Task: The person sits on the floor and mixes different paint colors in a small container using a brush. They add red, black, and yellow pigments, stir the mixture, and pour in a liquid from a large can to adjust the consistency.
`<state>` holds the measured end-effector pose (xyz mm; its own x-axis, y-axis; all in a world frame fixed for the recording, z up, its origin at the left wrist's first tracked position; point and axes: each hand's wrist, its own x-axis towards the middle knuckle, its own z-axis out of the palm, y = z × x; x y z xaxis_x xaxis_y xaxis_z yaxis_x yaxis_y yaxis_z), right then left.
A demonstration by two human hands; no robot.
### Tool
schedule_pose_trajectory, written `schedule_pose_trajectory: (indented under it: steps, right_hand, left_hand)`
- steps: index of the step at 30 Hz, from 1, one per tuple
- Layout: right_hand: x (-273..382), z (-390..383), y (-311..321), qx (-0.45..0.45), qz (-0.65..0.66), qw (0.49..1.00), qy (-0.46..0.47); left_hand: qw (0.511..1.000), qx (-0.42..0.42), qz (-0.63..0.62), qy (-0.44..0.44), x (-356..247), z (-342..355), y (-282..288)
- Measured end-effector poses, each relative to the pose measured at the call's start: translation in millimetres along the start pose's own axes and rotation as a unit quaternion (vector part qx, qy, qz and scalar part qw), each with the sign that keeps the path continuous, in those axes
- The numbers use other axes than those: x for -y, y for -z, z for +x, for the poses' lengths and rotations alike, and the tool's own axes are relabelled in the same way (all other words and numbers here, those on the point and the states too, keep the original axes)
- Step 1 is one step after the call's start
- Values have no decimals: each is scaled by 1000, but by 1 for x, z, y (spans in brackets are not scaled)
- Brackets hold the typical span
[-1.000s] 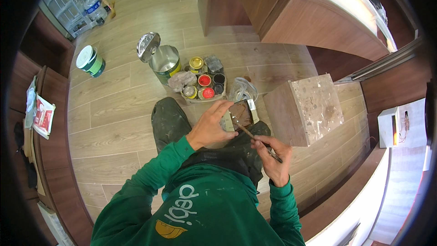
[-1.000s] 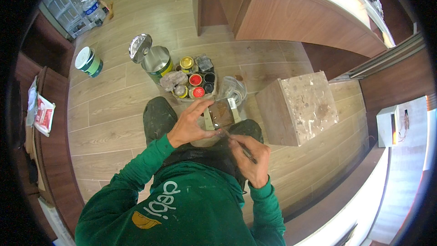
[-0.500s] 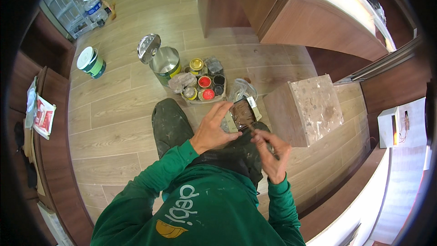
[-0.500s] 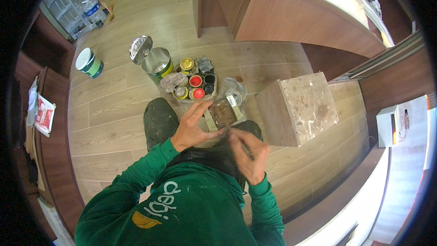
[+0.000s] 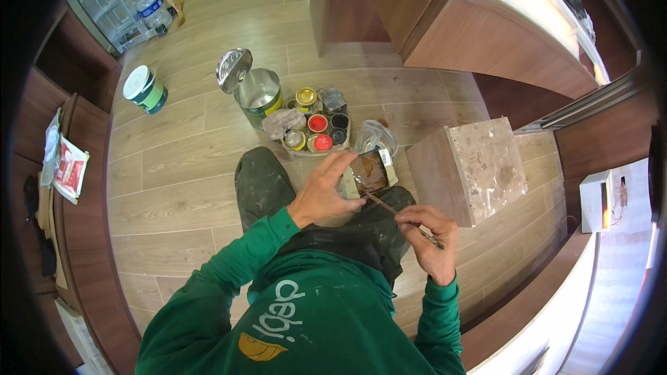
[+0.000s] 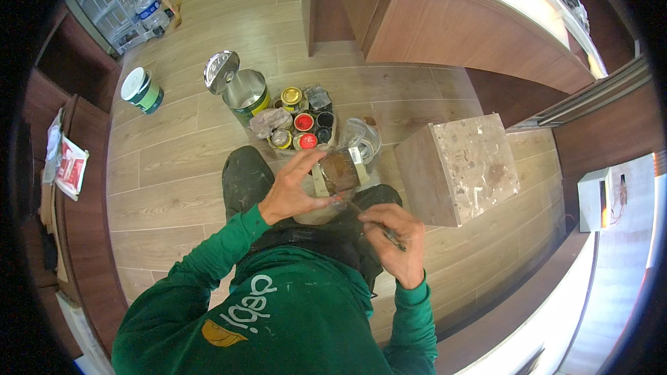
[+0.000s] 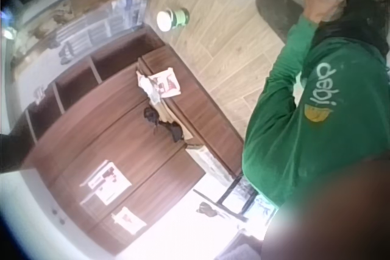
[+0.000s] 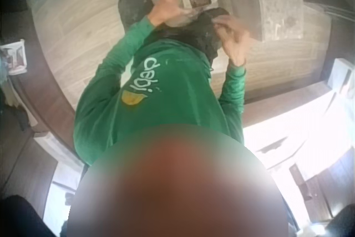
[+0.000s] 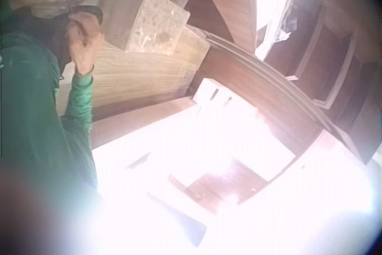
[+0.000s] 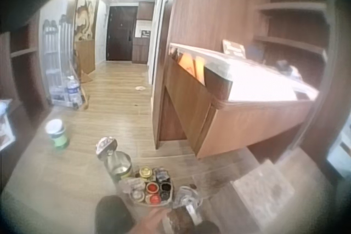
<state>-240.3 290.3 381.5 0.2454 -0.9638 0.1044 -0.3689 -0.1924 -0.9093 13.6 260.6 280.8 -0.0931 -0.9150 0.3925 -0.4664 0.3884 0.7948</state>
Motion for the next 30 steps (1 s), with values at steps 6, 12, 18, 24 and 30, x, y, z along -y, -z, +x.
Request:
schedule_pose_trajectory:
  steps: [6,12,18,24,30]
  right_hand:
    - [-4,9,2,18,10,1000,-12]
    - [-7,14,-4,4,25,1000,4]
    - [-1,12,-3,5,-16,1000,-5]
    - [2,11,-10,75,-62,993,61]
    - [4,16,-16,21,-68,997,32]
  left_hand:
    - [999,32,-3,8,1,-2,5]
    - [999,38,-19,21,2,-3,6]
    - [999,33,-16,16,3,-4,6]
    - [999,33,-23,14,4,-5,3]
    - [998,45,-34,4,4,-6,2]
